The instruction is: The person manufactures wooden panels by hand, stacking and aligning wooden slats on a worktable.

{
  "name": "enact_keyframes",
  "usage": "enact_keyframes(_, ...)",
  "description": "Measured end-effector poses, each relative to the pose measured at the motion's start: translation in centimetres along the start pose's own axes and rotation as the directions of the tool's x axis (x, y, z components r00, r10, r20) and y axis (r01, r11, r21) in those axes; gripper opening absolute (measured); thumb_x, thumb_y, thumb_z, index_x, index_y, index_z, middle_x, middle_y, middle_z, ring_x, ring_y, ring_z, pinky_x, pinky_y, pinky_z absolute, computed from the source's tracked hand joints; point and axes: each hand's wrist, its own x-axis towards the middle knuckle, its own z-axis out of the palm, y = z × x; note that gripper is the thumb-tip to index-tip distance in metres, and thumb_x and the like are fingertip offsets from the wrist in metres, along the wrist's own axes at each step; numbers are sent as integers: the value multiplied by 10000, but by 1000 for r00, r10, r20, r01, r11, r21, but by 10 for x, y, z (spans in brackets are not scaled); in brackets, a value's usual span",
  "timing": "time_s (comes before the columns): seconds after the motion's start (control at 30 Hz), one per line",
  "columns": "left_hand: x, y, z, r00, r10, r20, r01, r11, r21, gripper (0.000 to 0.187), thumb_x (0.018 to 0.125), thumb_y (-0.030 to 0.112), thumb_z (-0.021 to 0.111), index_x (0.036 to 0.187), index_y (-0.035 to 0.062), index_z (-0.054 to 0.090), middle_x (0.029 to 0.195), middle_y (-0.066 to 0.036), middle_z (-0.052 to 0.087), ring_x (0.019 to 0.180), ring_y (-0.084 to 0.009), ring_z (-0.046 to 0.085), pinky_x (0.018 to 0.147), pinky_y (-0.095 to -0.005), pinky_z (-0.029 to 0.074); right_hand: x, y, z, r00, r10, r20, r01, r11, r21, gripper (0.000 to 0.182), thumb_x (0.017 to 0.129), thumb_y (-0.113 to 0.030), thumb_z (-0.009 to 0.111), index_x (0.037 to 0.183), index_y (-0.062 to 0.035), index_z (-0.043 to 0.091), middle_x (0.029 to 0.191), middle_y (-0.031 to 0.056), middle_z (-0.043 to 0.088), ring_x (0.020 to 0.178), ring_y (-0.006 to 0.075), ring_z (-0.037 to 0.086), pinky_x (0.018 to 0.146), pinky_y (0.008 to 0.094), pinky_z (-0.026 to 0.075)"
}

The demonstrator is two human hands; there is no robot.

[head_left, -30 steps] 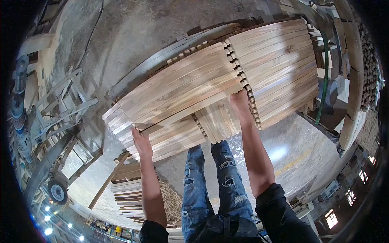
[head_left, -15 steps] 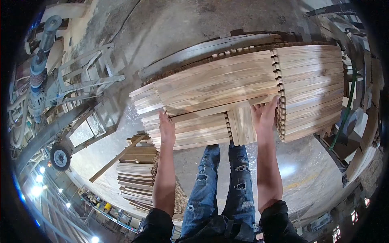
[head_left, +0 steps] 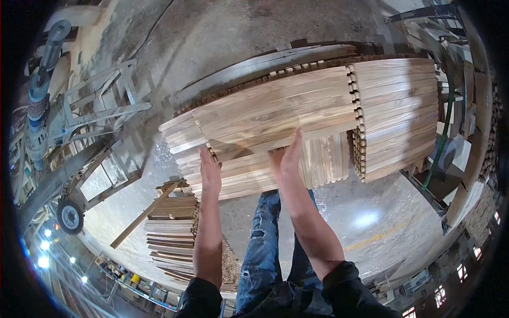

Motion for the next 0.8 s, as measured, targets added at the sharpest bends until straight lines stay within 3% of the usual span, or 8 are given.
enact_keyframes(0.1, 9, 7, -5, 999, 22, 25, -21, 998, -57, 691, 966, 528, 301, 1458, 55, 195, 1514, -114, 210, 1396, -260, 189, 1131, -402, 135, -2, 5, 1, 1000, -3, -11, 3, 1000, -3, 838, 837, -647, 475, 1460, -175, 173, 1500, 108, 205, 1372, 277, 194, 1083, 515, 124)
enact_keyframes(0.13, 11, 18, 2, 966, 250, -68, -232, 951, 203, 654, 971, 488, 338, 1442, 46, 237, 1509, -113, 226, 1386, -271, 214, 1124, -406, 158, -4, 4, 0, 1000, -23, -20, 23, 1000, -5, 838, 837, -647, 475, 1460, -175, 173, 1500, 108, 205, 1372, 277, 194, 1083, 515, 124)
enact_keyframes(0.17, 14, 27, 12, 870, 484, -93, -394, 797, 457, 617, 976, 448, 375, 1426, 37, 279, 1505, -113, 242, 1376, -283, 240, 1118, -410, 180, -5, 3, 0, 999, -17, 43, 18, 1000, -20, 844, 839, -649, 471, 1462, -170, 163, 1500, 104, 203, 1374, 272, 192, 1088, 498, 126)
enact_keyframes(0.23, 10, 72, 55, 644, 742, 188, -606, 345, 717, 590, 955, 407, 457, 1388, 18, 355, 1459, -147, 330, 1348, -317, 296, 1111, -415, 198, -4, 2, -5, 995, -21, 98, 24, 999, -37, 850, 841, -651, 468, 1463, -165, 154, 1501, 101, 201, 1375, 266, 190, 1093, 481, 128)
enact_keyframes(0.3, 24, 98, 102, 484, 725, 490, -703, -11, 711, 554, 935, 397, 494, 1338, 21, 436, 1363, -191, 447, 1286, -336, 391, 1103, -404, 220, 1, 9, -12, 995, 7, 99, -4, 999, -35, 840, 855, -645, 451, 1462, -148, 150, 1499, 93, 200, 1372, 256, 195, 1101, 434, 142)
enact_keyframes(0.33, 27, 106, 129, 578, 596, 558, -701, 11, 713, 570, 911, 421, 521, 1320, 29, 460, 1310, -193, 495, 1235, -340, 442, 1082, -407, 258, -2, 10, -5, 999, 17, -28, -18, 999, -41, 835, 864, -633, 446, 1462, -135, 143, 1493, 90, 204, 1364, 250, 210, 1103, 399, 152)
enact_keyframes(0.47, 37, 106, 202, 813, 171, 557, -548, -101, 830, 621, 832, 512, 591, 1259, 64, 535, 1179, -176, 599, 1118, -330, 544, 1000, -427, 371, -2, 4, -4, 995, 10, 95, -12, 1000, 19, 826, 851, -609, 487, 1450, -122, 194, 1474, 57, 246, 1353, 225, 206, 1095, 400, 117)
enact_keyframes(0.8, 41, 102, 209, 809, 177, 560, -558, -66, 827, 660, 797, 578, 597, 1186, 45, 591, 1146, -193, 612, 1099, -345, 561, 932, -419, 436, 5, -3, -18, 989, 148, 28, -138, 967, -216, 890, 847, -536, 551, 1458, -64, 108, 1485, 143, 196, 1371, 302, 185, 1102, 423, 169)
